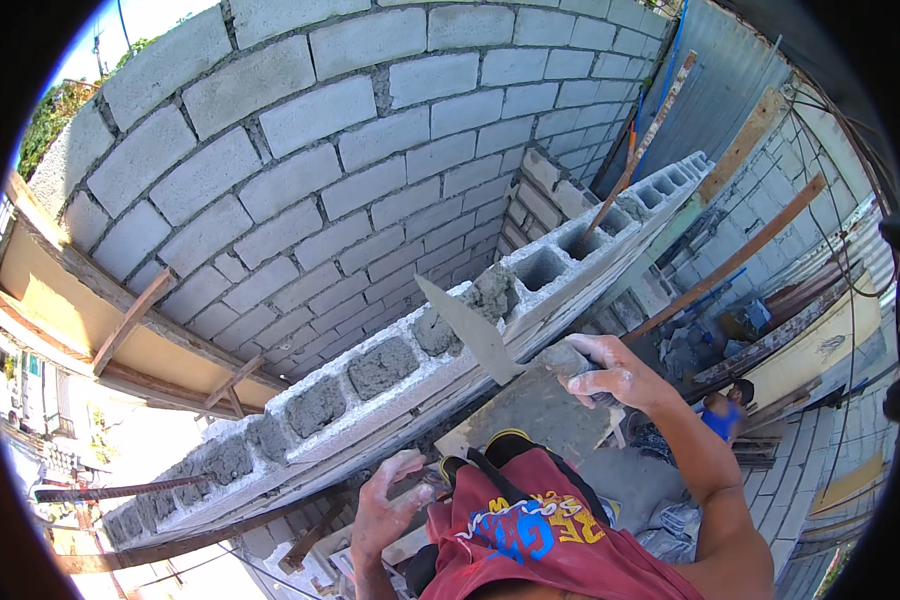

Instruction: The person scoops mortar from a wooden board with a trowel and applies it into the hollows of a row of concrete blocks on a wall. The person repeatedly smooths and fills the block cavities with mortar while standing on scaffolding.

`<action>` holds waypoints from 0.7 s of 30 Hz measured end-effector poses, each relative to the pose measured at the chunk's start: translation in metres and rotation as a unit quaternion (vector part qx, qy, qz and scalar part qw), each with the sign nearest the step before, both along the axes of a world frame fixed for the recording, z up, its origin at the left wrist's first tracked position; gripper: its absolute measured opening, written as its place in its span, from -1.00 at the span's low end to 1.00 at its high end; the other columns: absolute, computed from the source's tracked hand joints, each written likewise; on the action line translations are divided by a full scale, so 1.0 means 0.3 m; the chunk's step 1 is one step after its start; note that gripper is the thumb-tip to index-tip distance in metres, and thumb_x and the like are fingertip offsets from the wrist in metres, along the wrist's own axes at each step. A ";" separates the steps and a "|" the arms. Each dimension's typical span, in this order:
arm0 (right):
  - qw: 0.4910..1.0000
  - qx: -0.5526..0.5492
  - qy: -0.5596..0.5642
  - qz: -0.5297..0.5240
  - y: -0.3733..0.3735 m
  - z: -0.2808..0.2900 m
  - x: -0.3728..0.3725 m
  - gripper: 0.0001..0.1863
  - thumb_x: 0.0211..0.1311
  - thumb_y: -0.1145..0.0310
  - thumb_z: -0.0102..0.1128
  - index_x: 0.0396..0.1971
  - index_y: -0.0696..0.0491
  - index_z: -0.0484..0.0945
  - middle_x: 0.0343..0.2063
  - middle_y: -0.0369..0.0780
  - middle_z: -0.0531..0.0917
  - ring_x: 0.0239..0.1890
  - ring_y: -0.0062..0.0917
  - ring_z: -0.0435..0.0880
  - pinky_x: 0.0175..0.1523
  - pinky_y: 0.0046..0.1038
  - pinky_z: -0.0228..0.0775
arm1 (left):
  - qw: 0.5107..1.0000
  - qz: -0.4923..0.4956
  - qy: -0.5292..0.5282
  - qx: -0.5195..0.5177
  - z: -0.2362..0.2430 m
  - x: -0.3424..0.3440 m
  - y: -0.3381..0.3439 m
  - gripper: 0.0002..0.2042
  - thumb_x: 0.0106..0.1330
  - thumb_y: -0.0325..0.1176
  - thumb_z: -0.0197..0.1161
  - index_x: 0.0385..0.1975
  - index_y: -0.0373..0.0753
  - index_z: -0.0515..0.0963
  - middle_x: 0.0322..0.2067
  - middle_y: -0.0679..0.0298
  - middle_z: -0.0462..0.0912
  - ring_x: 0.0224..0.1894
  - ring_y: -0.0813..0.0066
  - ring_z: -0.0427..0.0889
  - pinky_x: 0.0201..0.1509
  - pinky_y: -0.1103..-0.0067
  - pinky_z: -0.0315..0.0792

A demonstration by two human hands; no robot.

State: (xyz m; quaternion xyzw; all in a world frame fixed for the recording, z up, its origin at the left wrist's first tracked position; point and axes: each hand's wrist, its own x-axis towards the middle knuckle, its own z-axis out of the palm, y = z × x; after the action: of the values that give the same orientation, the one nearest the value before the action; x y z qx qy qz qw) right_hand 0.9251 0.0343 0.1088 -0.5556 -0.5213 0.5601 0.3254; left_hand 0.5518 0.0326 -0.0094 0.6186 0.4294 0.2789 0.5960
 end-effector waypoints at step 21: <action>0.960 -0.254 0.074 0.092 0.183 0.064 0.155 -0.45 0.37 0.03 0.21 -0.07 0.30 0.42 -0.64 -0.28 0.43 -0.72 -0.61 0.43 -0.61 -0.53 0.33 | 0.963 0.252 0.006 -0.099 0.028 -0.030 -0.018 -0.41 0.34 -0.36 0.33 0.31 -0.41 0.28 0.16 -0.06 0.52 0.21 0.12 0.54 0.20 0.33 0.51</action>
State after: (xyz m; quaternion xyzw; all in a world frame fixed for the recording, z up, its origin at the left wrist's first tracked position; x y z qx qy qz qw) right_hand 0.9716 0.0892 0.1280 -0.5266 -0.3851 0.7413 0.1579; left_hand 0.5428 0.0272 -0.0009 0.4300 0.6004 0.3727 0.5619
